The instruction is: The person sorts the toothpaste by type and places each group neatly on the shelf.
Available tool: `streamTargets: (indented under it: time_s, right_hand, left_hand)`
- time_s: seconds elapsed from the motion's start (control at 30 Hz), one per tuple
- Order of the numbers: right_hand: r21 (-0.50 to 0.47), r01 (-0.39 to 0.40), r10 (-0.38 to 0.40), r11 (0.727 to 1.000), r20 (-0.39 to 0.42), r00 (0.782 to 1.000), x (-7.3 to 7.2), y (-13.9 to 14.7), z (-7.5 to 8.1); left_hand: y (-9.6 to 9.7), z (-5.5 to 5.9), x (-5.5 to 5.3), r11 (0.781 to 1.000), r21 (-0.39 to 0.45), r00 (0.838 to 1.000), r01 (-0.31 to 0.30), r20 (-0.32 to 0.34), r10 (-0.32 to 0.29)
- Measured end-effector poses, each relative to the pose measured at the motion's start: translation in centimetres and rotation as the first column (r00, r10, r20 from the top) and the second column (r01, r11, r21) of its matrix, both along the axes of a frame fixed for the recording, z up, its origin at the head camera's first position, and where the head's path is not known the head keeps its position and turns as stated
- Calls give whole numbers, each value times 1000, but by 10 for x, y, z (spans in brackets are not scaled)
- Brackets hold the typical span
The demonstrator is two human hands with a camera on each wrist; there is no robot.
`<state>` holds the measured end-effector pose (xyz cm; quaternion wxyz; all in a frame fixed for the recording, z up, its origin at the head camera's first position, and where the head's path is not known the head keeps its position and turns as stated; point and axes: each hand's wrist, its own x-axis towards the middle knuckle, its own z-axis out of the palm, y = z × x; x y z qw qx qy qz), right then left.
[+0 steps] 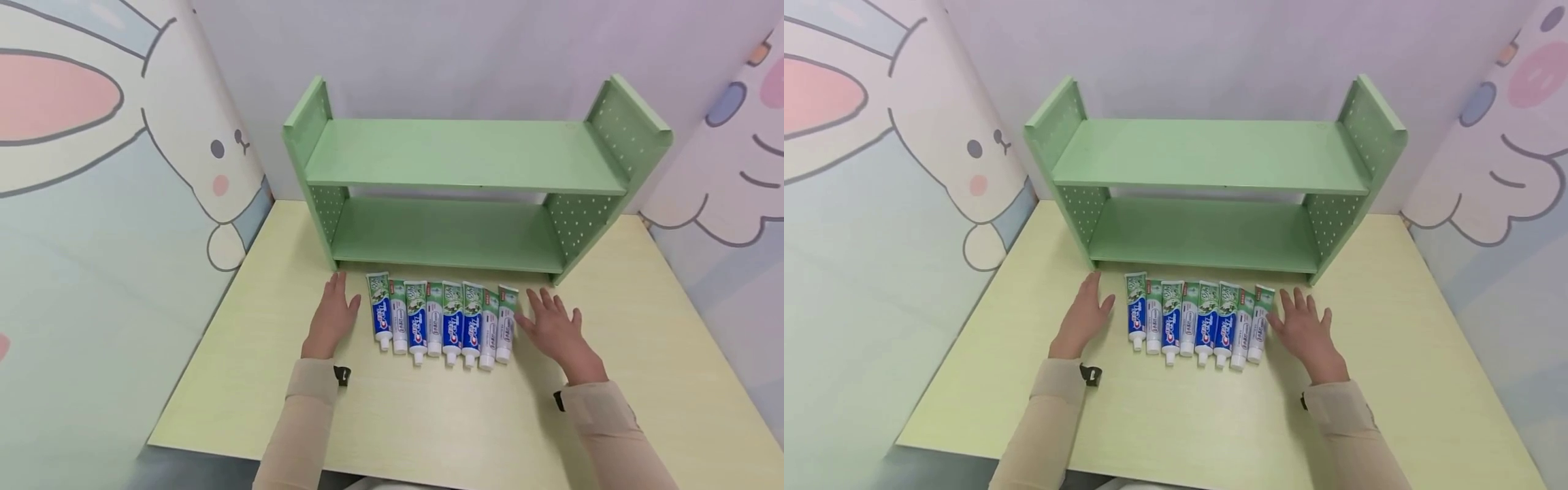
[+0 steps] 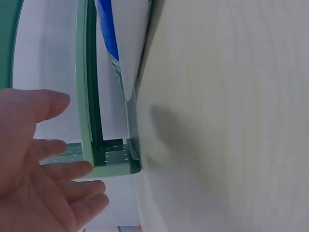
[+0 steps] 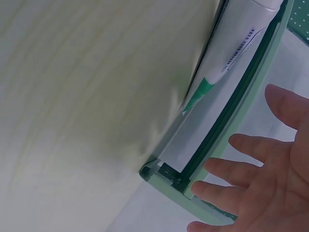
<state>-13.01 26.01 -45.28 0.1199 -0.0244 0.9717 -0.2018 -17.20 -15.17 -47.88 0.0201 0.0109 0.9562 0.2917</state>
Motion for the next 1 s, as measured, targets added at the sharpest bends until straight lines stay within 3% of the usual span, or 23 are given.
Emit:
streamTargets:
  time_s: [0.33, 0.57, 0.77, 1.0]
  right_hand:
    - [15, -10, 10, 1000, -2, 1000, 3, -5, -1]
    - [25, -19, 19, 1000, -11, 1000, 6, -12, -2]
    - [29, -31, 31, 999, -27, 999, 9, -13, -8]
    - [16, -24, 24, 1000, -6, 1000, 13, -17, -11]
  left_hand:
    - [-13, 11, -12, 993, 107, 994, -58, -81, 67]
    - [-21, 11, -23, 986, 146, 994, -84, -57, 93]
    - [-23, 8, -35, 959, 252, 990, -127, -21, 137]
    - [-25, 10, -48, 942, 299, 983, -156, -43, 177]
